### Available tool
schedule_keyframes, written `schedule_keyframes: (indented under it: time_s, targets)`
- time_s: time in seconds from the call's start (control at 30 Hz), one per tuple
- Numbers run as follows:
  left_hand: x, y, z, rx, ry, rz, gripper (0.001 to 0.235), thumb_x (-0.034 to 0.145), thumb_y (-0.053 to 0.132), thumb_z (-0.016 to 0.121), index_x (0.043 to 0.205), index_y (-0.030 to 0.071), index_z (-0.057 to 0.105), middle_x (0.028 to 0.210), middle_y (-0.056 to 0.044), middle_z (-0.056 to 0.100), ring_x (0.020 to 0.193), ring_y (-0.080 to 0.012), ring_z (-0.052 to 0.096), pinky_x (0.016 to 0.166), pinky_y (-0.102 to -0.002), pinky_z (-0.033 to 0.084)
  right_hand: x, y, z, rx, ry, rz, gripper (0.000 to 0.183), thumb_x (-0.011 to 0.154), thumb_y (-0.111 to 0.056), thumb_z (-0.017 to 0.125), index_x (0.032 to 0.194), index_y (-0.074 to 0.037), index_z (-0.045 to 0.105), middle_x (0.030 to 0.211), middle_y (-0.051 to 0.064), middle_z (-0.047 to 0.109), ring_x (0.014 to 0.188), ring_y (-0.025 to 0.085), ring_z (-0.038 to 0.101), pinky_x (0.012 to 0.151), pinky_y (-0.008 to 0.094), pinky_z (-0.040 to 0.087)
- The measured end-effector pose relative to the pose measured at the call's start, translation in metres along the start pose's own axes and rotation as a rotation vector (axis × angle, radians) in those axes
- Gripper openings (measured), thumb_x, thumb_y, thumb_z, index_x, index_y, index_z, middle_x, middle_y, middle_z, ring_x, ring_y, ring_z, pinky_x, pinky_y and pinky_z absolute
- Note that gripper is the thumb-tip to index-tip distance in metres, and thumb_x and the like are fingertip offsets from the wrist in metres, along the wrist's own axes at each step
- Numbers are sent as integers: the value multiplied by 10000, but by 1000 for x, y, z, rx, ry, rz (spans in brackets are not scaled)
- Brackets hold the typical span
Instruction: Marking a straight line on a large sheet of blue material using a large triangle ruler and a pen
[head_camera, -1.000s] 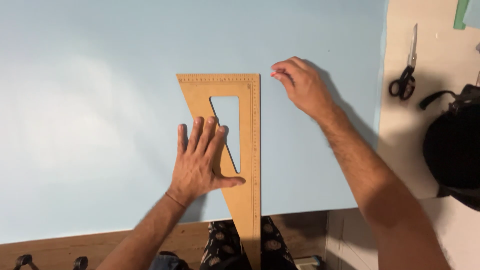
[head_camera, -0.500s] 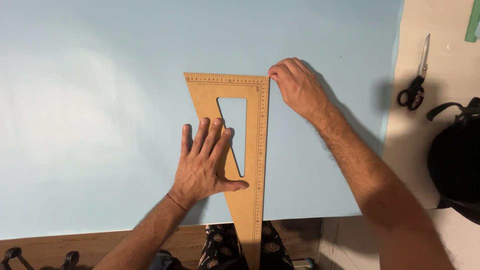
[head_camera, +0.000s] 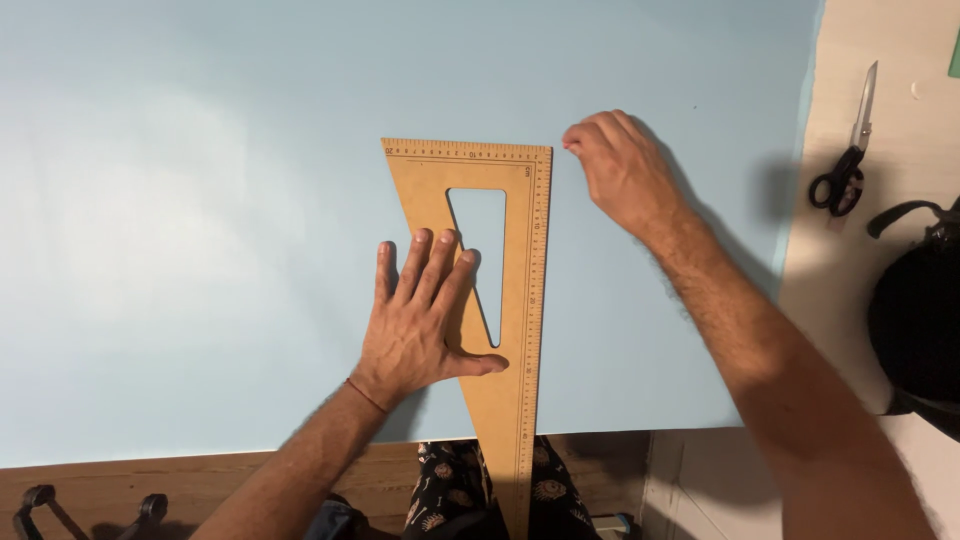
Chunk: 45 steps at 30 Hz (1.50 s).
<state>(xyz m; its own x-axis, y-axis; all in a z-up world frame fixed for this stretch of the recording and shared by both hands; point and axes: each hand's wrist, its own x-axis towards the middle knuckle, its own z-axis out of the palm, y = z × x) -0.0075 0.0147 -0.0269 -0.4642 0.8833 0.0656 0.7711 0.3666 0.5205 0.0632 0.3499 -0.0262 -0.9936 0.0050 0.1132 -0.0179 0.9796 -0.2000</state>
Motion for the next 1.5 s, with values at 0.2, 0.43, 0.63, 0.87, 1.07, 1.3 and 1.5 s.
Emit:
schedule_keyframes:
  time_s: [0.2,0.43,0.63,0.87,1.07,1.3,1.5]
  targets:
    - [0,0,1,-3,-13,-3,1346,576,1086,423,1598,210,404,1684,-87,326,1576,-323,207,1264,-628,81,7,-7,5,2,32,8,77,1121,-112,563,1072,-71,605,945,76,557,916,289,623,827,383,530]
    - [0,-1,1,-9,-7,-9,1346,572,1091,395,1588,209,421,1671,-92,351,1573,-320,219,1266,-621,71,7,-5,1,33,6,54,88,1124,-108,553,1072,-62,606,932,73,538,892,290,606,827,393,521]
    - [0,-2,3,-1,8,-10,1339,578,1090,378,1585,209,425,1668,-88,358,1569,-311,238,1270,-611,74,3,1,-1,41,-9,29,69,1123,-105,563,1086,-65,605,945,75,537,920,301,608,848,389,517]
    - [1,1,-1,-24,0,-13,1325,576,1074,416,1567,194,450,1647,-104,393,1554,-319,284,1269,-614,98,8,-5,-12,-34,-8,-16,82,1114,-103,568,1059,-65,616,925,87,553,923,303,622,841,381,524]
    - [0,0,0,-23,-11,-20,1344,565,1087,414,1577,201,433,1657,-102,371,1562,-324,251,1269,-628,74,11,-5,4,-66,-10,-9,66,1100,-103,580,1053,-74,616,924,69,553,896,278,622,826,374,531]
    - [-1,-1,-1,-29,-30,-6,1330,588,1079,407,1584,197,418,1671,-103,342,1569,-329,220,1266,-637,63,1,0,-1,-130,-66,2,45,1089,-102,596,1061,-77,622,949,73,557,912,272,619,841,370,526]
    - [2,-4,1,-20,-11,-2,1321,605,1072,393,1588,190,409,1668,-111,348,1566,-326,239,1266,-629,80,6,-1,-12,-146,-64,-23,42,1084,-111,604,1079,-76,625,959,87,575,949,284,633,861,377,532]
